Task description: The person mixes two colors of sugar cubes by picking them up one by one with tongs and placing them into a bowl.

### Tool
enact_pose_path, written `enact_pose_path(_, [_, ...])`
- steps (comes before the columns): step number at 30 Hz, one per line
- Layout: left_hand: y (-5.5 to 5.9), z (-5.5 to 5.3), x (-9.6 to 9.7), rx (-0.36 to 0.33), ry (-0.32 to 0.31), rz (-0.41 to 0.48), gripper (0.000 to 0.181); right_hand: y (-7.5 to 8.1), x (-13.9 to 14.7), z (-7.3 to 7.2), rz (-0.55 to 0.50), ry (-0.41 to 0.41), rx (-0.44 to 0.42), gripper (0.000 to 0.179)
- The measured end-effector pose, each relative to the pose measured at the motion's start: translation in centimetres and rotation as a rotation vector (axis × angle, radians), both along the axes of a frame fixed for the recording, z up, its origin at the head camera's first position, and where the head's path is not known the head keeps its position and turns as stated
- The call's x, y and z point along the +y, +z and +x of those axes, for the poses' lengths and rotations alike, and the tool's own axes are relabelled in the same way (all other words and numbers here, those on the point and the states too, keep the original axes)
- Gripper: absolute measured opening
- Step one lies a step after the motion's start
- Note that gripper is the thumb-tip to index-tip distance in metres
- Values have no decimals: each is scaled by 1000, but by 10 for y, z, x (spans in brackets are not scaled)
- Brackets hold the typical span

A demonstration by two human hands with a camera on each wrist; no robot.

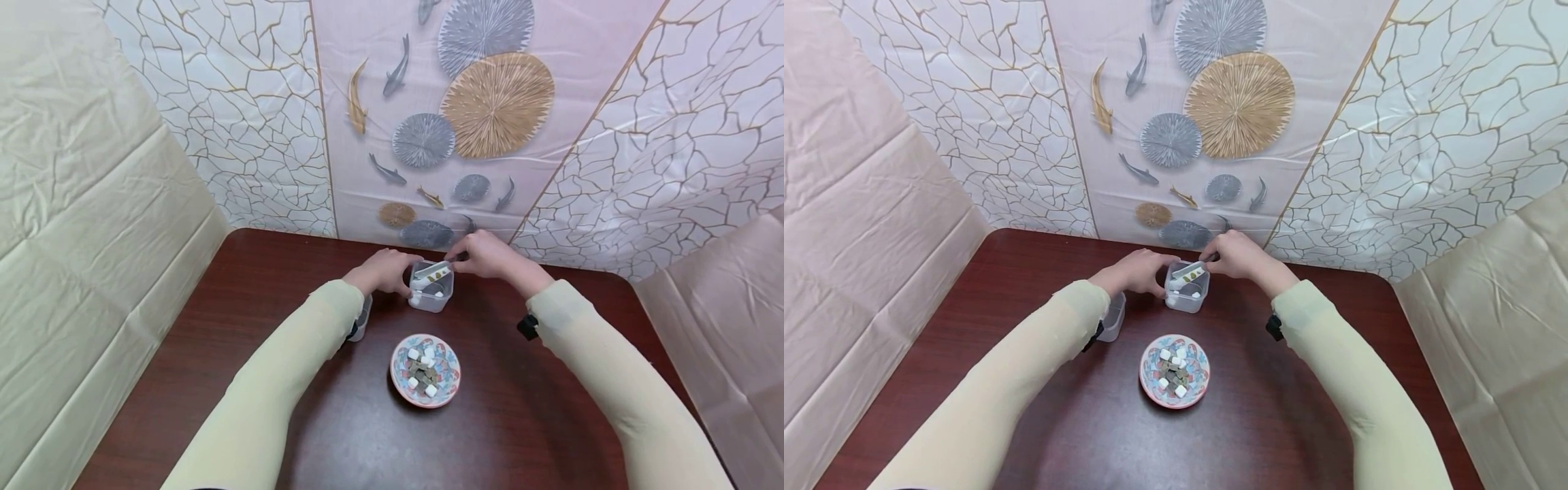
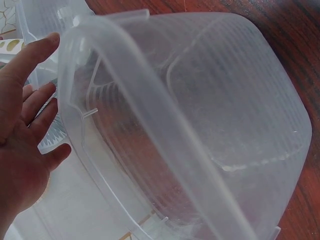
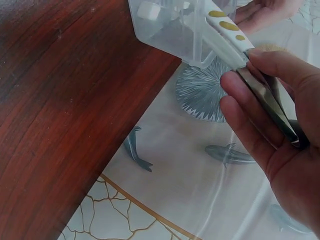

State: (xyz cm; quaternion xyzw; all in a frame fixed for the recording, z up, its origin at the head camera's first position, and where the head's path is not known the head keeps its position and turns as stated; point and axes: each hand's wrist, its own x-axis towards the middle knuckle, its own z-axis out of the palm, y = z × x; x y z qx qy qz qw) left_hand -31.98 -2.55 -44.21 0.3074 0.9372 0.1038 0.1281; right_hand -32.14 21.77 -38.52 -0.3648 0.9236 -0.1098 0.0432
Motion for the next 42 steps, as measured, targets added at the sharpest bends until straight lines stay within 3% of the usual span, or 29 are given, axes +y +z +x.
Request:
enact_pose_path(12, [0,1,2,-4,-5,7,83,-9,0,4,-8,36,35,14])
enact_pose_path(21, [-1,1,3,4,-12,6,83,-11,15,15,-90,-12,57,13])
enact_pose_path(32, [0,1,2,3,-10,10,81,12,44,45,-229,-104,41,16])
enact_pose_path(37, [0,1,1,2,-8,7,82,24,52,61,-266,-97,72,17])
enact_pose_path(42, [1,1,-1,4,-8,8,82,32,59,78,-289,-85,44,17])
